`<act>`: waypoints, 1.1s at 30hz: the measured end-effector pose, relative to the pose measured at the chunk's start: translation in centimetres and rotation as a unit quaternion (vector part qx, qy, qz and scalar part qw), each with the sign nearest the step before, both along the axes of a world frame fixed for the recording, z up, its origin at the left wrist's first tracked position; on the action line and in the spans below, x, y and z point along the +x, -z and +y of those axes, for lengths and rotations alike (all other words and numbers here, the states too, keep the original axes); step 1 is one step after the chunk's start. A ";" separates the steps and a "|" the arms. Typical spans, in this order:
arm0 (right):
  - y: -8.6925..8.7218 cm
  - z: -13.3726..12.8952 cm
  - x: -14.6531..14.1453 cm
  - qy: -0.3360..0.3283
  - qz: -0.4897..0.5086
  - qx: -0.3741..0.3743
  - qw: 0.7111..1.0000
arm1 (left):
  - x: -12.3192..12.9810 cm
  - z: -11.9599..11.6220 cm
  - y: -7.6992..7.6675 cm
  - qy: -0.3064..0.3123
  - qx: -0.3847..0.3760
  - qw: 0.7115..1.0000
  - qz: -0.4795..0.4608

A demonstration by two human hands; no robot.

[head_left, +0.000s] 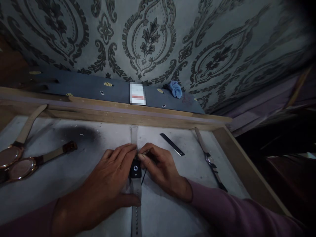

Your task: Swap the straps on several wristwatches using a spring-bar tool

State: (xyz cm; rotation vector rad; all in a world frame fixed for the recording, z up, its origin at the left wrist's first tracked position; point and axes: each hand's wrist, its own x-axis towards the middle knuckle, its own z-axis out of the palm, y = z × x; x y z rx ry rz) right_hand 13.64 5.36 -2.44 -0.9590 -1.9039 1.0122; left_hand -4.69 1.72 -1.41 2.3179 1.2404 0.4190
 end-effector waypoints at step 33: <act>-0.3 -0.1 0.1 0.006 -0.037 0.027 0.999 | -0.1 0.0 0.0 0.001 -0.003 1.000 0.001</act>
